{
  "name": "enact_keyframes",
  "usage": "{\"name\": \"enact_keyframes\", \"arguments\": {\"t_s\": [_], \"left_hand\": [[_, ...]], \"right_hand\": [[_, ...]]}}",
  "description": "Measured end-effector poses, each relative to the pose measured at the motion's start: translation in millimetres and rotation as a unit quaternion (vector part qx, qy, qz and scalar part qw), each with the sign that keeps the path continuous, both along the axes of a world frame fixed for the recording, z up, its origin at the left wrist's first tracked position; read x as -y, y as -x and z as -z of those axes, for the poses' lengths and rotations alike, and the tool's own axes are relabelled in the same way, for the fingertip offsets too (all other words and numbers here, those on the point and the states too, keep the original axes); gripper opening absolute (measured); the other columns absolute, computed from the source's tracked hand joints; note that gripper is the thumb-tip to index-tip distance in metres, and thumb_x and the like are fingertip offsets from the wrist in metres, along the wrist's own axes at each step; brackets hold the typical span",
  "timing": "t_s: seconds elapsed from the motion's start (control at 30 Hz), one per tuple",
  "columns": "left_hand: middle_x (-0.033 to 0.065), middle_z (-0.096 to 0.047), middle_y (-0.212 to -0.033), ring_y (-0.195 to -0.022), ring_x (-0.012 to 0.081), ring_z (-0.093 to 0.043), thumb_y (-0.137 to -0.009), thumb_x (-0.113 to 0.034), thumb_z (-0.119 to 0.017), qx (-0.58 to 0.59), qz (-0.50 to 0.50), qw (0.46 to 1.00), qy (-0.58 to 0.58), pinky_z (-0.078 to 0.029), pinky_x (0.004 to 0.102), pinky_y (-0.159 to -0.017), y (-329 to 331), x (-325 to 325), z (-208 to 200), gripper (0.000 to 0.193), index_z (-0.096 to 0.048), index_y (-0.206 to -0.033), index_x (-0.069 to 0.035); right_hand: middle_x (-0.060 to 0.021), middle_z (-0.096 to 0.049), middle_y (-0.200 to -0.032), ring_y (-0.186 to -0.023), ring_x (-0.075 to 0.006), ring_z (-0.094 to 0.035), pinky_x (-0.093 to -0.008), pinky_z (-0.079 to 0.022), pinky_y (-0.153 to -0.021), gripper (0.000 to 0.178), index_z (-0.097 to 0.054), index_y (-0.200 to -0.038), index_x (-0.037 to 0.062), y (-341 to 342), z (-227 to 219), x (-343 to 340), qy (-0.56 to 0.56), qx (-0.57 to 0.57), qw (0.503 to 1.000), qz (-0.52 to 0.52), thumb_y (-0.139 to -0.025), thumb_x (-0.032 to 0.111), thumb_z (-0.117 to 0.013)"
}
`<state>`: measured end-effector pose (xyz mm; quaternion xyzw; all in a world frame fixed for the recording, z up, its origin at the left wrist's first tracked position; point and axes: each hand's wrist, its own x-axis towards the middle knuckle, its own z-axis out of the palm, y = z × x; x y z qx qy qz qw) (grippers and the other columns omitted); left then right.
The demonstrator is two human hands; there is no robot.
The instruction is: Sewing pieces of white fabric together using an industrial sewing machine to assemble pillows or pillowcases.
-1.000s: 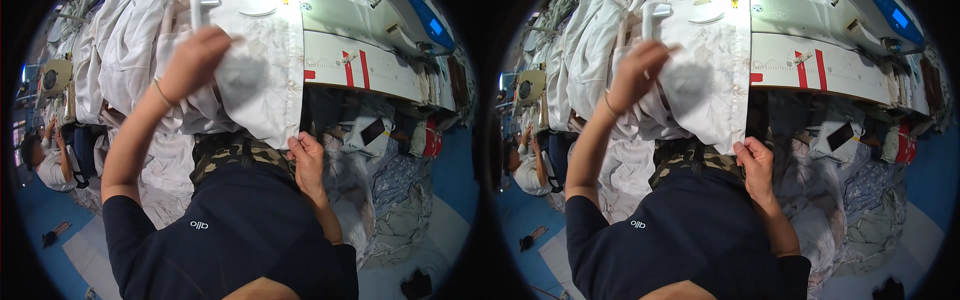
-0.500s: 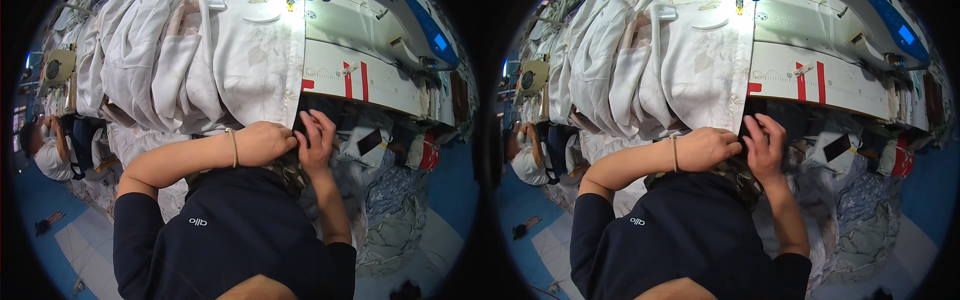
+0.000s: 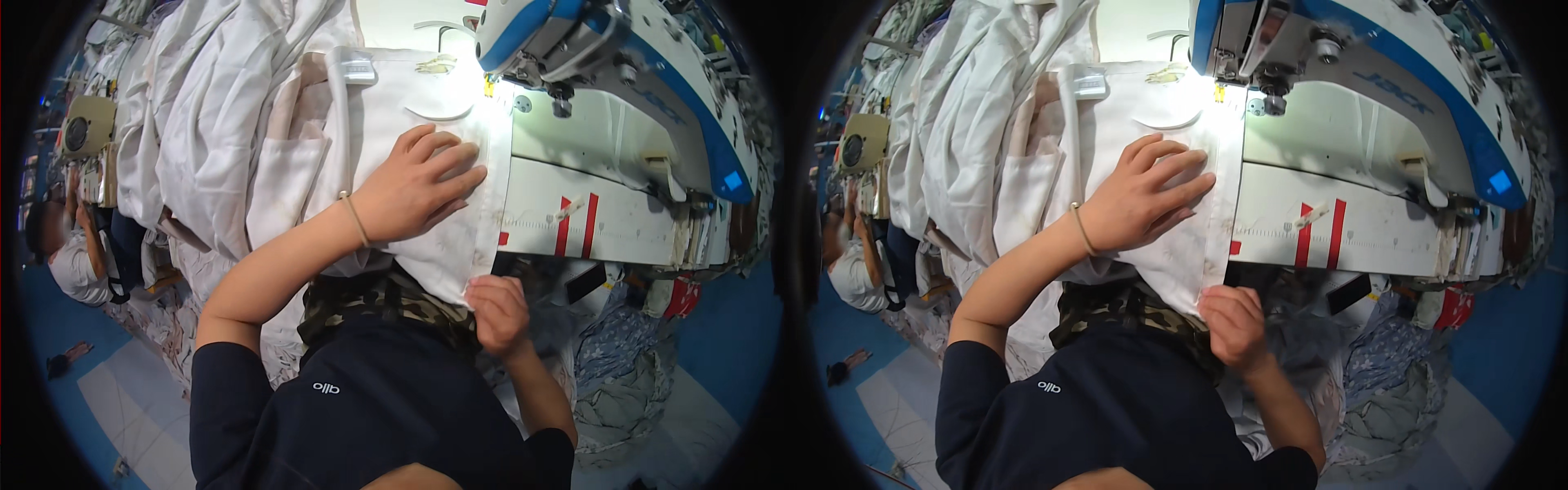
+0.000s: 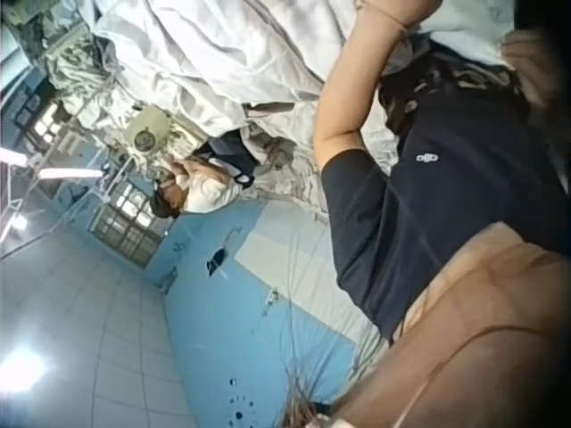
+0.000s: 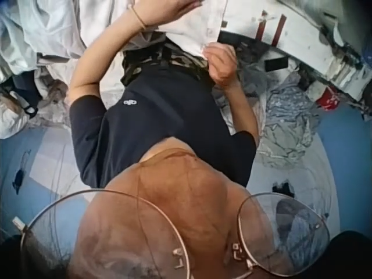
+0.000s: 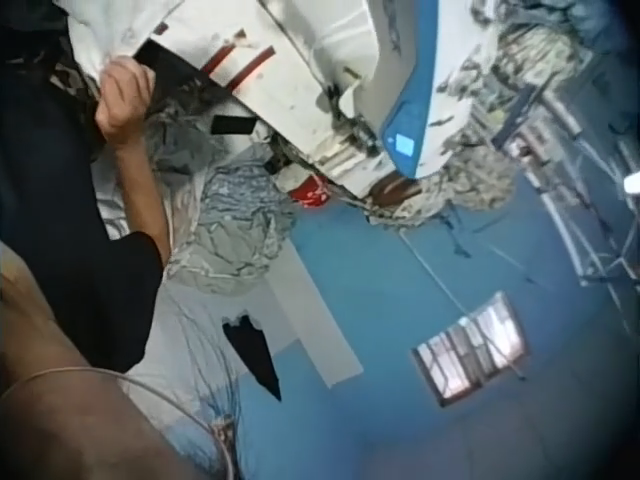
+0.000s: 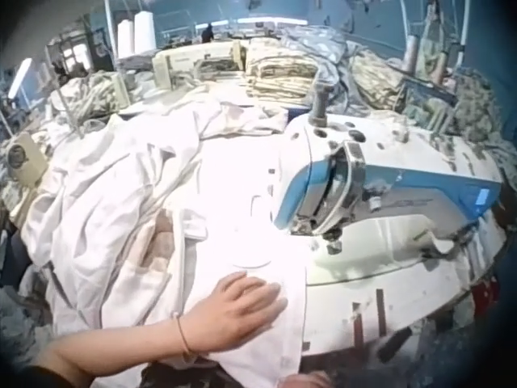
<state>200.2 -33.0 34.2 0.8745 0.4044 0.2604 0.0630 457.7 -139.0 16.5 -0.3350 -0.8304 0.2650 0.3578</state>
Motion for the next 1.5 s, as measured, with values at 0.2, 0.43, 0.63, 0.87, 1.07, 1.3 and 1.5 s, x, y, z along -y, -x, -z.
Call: {"name": "enact_keyframes", "arguments": {"t_s": [0.2, 0.43, 0.63, 0.87, 1.07, 1.3, 1.5], "left_hand": [[0.006, -0.06, -0.129, -0.122, 0.0292, -0.055, -0.087, -0.021, -0.073, 0.007, 0.015, 1.0, 0.005, -0.037, 0.0556, -0.114, 10, -20, 1, 0.038, -0.067, -0.124, -0.015], [0.0083, -0.06, -0.133, -0.121, 0.0323, -0.056, -0.085, -0.015, -0.076, 0.003, 0.033, 0.999, 0.016, -0.039, 0.0612, -0.113, 18, -42, 2, 0.044, -0.069, -0.128, -0.016], [0.0082, -0.06, -0.129, -0.121, 0.0309, -0.055, -0.088, -0.018, -0.072, 0.013, 0.026, 1.0, -0.007, -0.039, 0.0612, -0.111, 19, -59, 4, 0.036, -0.069, -0.123, -0.013], [0.0096, -0.061, -0.13, -0.122, 0.0318, -0.055, -0.089, -0.018, -0.073, 0.017, 0.024, 0.999, -0.028, -0.039, 0.0616, -0.111, 19, -77, 6, 0.035, -0.069, -0.124, -0.013], [0.0097, -0.061, -0.129, -0.121, 0.0323, -0.055, -0.087, -0.016, -0.074, 0.019, 0.028, 0.999, -0.037, -0.039, 0.0614, -0.11, 23, -95, 9, 0.036, -0.07, -0.123, -0.014], [0.0126, -0.061, -0.125, -0.117, 0.0346, -0.056, -0.08, -0.008, -0.077, 0.079, 0.069, 0.994, -0.034, -0.044, 0.0557, -0.105, 30, -110, 10, 0.037, -0.073, -0.117, -0.012], [0.0135, -0.063, -0.121, -0.109, 0.0337, -0.059, -0.076, -0.004, -0.075, 0.12, 0.077, 0.986, -0.081, -0.05, 0.0432, -0.092, 42, -122, 7, 0.031, -0.073, -0.107, -0.007]], "right_hand": [[-0.006, -0.071, -0.1, -0.094, -0.0262, -0.072, -0.0377, -0.051, -0.076, 0.025, -0.07, -0.092, 0.0038, 4, 3, -11, 0.005, -0.016, 0.999, -0.028, -0.07, -0.008, -0.069], [-0.0058, -0.071, -0.101, -0.094, -0.0257, -0.072, -0.0373, -0.051, -0.076, 0.023, -0.07, -0.093, 0.0033, 10, -8, -34, -0.001, 0.015, 0.999, -0.045, -0.073, -0.007, -0.068], [-0.0068, -0.072, -0.1, -0.097, -0.0243, -0.072, -0.0354, -0.05, -0.078, 0.019, -0.071, -0.091, 0.0012, 11, -14, -53, -0.034, 0.023, 0.998, -0.044, -0.073, 0.001, -0.066], [-0.0065, -0.071, -0.099, -0.093, -0.0268, -0.072, -0.0381, -0.052, -0.076, 0.02, -0.069, -0.091, 0.0024, 11, -20, -74, -0.048, 0.03, 0.998, -0.04, -0.073, -0.005, -0.069], [-0.0068, -0.07, -0.099, -0.093, -0.0271, -0.072, -0.0382, -0.051, -0.075, 0.021, -0.069, -0.091, 0.0027, 15, -21, -93, -0.067, 0.038, 0.996, -0.036, -0.072, -0.006, -0.068], [-0.0081, -0.07, -0.098, -0.092, -0.0273, -0.072, -0.0377, -0.05, -0.075, 0.024, -0.069, -0.092, 0.0008, 20, -23, -110, -0.075, 0.045, 0.996, -0.028, -0.07, -0.007, -0.067], [-0.0096, -0.07, -0.099, -0.095, -0.0283, -0.07, -0.0383, -0.051, -0.079, 0.027, -0.07, -0.094, -0.0008, 29, -24, -116, -0.098, 0.092, 0.991, -0.003, -0.068, -0.01, -0.064]]}}
